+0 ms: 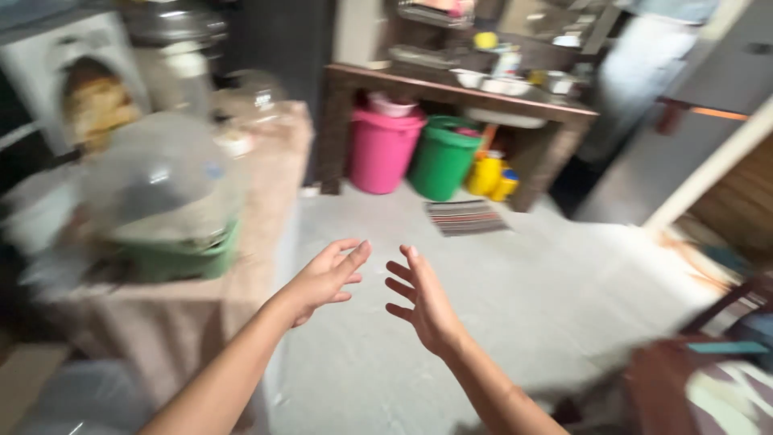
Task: The recorder is shown organizing several clear plastic food containers and lids, moving them between a storage shelf and a dining table.
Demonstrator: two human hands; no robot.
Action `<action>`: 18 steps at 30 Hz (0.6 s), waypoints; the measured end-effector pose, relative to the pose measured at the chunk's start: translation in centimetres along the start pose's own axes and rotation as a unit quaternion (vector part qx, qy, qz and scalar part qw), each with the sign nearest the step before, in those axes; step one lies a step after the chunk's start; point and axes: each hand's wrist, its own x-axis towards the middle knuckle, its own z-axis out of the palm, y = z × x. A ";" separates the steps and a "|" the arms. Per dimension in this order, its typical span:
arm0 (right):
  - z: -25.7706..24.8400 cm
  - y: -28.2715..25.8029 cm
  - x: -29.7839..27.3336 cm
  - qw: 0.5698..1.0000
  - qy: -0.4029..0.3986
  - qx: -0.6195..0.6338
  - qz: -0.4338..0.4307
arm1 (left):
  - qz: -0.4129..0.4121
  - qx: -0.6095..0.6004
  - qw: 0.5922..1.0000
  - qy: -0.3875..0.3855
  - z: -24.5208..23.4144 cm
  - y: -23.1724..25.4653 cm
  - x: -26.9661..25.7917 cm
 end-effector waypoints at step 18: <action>-27.5 -9.6 -14.5 0.938 0.299 0.011 -0.177 | 0.117 0.023 0.935 -0.334 31.7 11.1 7.4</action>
